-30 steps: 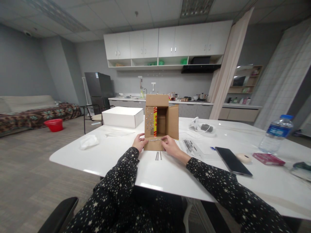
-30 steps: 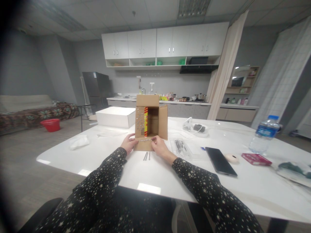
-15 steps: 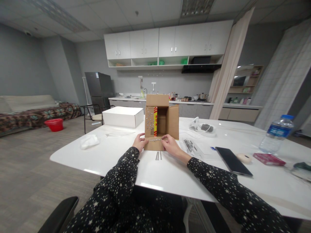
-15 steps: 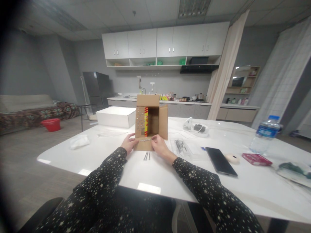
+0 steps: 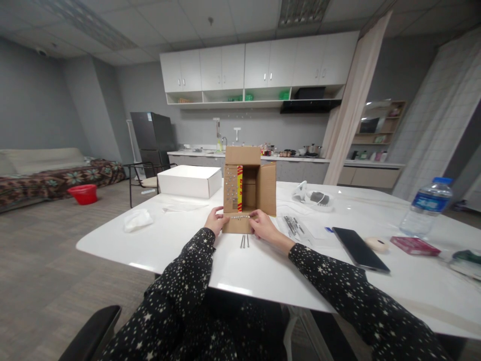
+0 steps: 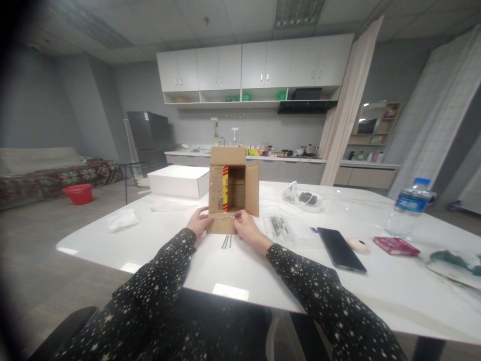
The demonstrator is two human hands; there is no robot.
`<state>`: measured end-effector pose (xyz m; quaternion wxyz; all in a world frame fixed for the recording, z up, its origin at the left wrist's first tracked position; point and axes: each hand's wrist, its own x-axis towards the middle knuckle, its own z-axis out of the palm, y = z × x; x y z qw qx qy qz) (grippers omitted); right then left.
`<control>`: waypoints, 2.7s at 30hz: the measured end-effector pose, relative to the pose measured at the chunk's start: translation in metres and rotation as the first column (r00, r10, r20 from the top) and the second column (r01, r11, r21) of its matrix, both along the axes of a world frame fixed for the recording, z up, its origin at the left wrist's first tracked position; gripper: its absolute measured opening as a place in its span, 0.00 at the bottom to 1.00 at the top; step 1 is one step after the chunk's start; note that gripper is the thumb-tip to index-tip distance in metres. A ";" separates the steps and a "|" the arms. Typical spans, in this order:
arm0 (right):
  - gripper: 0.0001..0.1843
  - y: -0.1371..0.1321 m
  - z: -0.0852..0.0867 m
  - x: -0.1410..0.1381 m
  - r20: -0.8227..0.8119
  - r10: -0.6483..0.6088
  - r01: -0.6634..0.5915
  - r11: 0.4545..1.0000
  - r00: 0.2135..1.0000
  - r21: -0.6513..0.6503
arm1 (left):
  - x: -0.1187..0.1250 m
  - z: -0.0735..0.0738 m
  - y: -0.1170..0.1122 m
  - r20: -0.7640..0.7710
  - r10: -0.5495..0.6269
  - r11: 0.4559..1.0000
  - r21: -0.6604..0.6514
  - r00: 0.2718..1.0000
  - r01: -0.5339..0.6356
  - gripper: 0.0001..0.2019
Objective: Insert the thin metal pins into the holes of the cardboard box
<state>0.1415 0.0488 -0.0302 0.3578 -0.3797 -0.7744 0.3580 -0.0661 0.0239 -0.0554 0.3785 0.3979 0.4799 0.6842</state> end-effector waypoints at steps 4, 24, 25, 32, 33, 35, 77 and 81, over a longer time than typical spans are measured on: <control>0.08 0.003 0.000 -0.003 -0.080 0.026 -0.036 0.992 0.996 -0.123 | -0.001 0.000 -0.001 -0.026 -0.004 1.000 -0.007 1.000 0.003 0.32; 0.05 0.002 0.004 -0.006 -0.179 -0.002 -0.039 0.974 0.984 -0.224 | -0.002 -0.001 0.000 -0.049 -0.010 1.000 -0.004 0.999 0.010 0.34; 0.05 0.002 0.003 -0.006 -0.176 -0.004 -0.035 0.976 0.984 -0.214 | -0.002 -0.002 0.000 -0.051 -0.011 1.000 0.000 0.999 0.011 0.34; 0.05 0.001 -0.001 -0.004 -0.053 -0.025 0.024 0.999 0.998 -0.021 | -0.004 -0.003 0.001 -0.062 -0.015 1.000 0.001 0.998 0.015 0.34; 0.05 0.001 -0.001 -0.004 -0.033 -0.035 0.035 0.999 0.999 0.011 | -0.004 -0.003 0.001 -0.063 -0.016 1.000 0.000 0.998 0.016 0.34; 0.05 0.000 0.000 -0.004 0.003 -0.052 0.052 0.996 0.999 0.066 | -0.004 -0.003 0.001 -0.064 -0.020 1.000 0.001 0.998 0.020 0.34; 0.05 -0.035 0.005 0.010 -0.021 0.181 -0.151 0.873 0.983 0.464 | -0.009 -0.009 0.006 -0.115 -0.004 1.000 -0.002 0.993 0.004 0.32; 0.04 -0.037 0.007 0.016 0.006 0.190 -0.169 0.857 0.982 0.488 | -0.012 -0.011 0.007 -0.120 -0.003 1.000 -0.008 0.993 0.002 0.32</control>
